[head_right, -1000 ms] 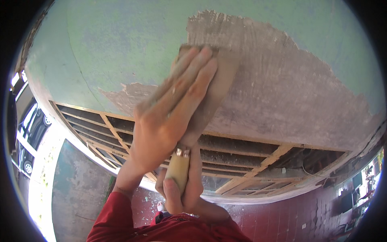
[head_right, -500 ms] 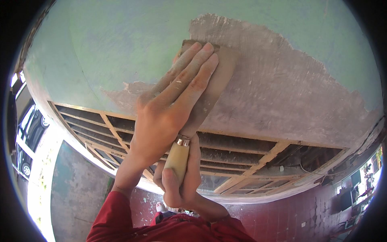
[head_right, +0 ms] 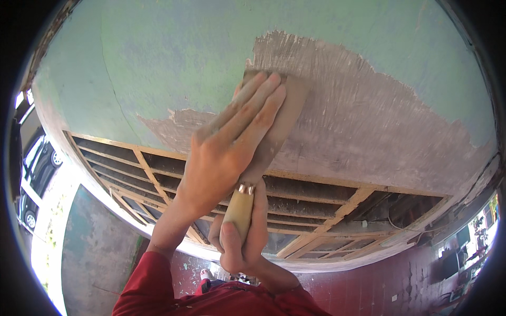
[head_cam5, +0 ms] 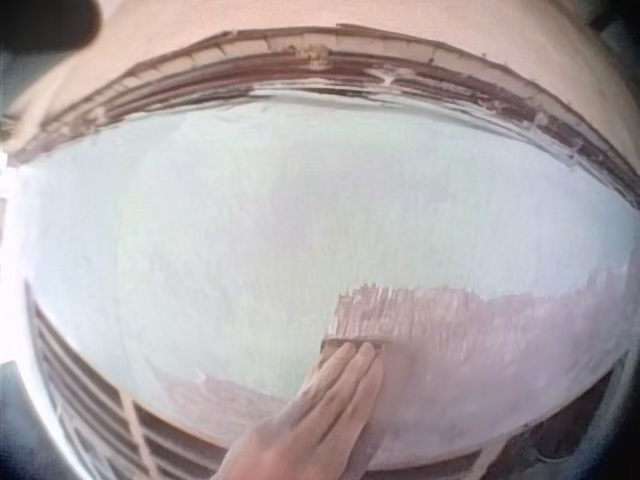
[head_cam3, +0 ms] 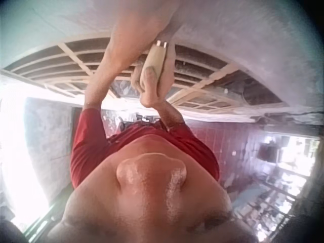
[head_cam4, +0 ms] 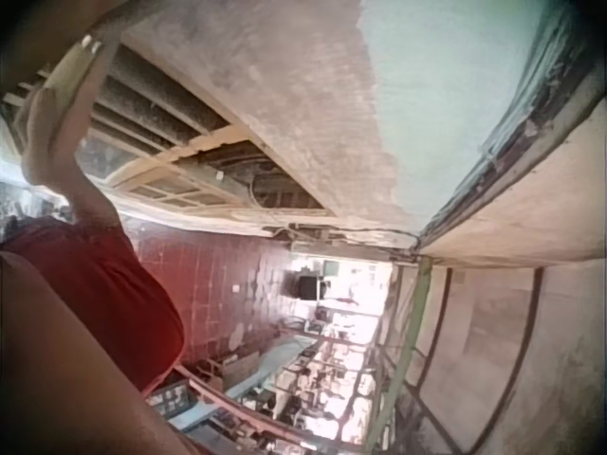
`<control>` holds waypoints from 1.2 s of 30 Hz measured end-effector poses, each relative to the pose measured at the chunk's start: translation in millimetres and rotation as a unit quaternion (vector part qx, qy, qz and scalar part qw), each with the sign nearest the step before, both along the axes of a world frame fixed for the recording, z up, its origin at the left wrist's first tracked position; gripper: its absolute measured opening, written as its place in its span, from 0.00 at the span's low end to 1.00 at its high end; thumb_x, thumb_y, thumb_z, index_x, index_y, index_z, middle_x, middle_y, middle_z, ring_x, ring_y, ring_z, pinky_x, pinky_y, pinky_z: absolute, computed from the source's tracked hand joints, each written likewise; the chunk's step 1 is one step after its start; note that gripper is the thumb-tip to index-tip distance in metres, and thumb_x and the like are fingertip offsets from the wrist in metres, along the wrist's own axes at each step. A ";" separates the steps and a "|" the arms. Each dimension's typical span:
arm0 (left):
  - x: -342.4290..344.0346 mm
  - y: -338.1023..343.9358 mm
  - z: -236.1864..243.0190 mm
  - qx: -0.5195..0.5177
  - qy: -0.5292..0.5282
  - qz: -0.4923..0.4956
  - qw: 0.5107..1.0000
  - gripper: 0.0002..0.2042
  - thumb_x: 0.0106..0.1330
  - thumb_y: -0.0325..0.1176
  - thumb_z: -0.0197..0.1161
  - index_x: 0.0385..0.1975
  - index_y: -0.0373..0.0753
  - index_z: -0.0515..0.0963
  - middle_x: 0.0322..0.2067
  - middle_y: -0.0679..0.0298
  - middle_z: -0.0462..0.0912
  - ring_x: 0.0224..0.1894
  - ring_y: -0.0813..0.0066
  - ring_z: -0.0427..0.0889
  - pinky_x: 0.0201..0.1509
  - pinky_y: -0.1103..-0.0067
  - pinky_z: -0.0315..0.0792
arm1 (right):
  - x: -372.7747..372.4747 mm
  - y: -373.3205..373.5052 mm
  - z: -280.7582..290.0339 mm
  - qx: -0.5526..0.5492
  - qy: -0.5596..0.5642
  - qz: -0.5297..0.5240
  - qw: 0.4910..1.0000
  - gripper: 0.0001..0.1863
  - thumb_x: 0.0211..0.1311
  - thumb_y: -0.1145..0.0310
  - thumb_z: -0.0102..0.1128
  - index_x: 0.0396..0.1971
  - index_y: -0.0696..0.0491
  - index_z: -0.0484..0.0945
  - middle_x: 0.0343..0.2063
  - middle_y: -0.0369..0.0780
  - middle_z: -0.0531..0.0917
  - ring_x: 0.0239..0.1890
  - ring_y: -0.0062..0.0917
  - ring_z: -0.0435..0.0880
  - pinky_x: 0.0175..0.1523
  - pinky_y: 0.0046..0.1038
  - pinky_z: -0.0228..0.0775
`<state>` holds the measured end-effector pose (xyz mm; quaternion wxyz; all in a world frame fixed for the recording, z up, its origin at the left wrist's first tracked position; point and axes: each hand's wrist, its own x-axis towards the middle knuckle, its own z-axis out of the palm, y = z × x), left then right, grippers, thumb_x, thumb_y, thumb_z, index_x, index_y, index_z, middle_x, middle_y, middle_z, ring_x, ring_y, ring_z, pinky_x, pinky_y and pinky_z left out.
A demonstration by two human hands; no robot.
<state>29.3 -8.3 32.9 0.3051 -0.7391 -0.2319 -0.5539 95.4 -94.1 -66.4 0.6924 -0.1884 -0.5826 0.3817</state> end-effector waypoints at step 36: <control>-1.5 0.7 1.3 -0.013 0.006 0.011 1.000 0.28 0.54 0.20 0.61 0.59 0.38 0.72 0.61 0.59 0.75 0.63 0.60 0.74 0.55 0.71 0.80 | -10.9 4.7 10.4 -0.003 0.041 -0.030 0.999 0.41 0.66 0.63 0.40 0.73 0.60 0.35 0.11 0.38 0.69 0.06 0.15 0.56 0.13 0.21 0.53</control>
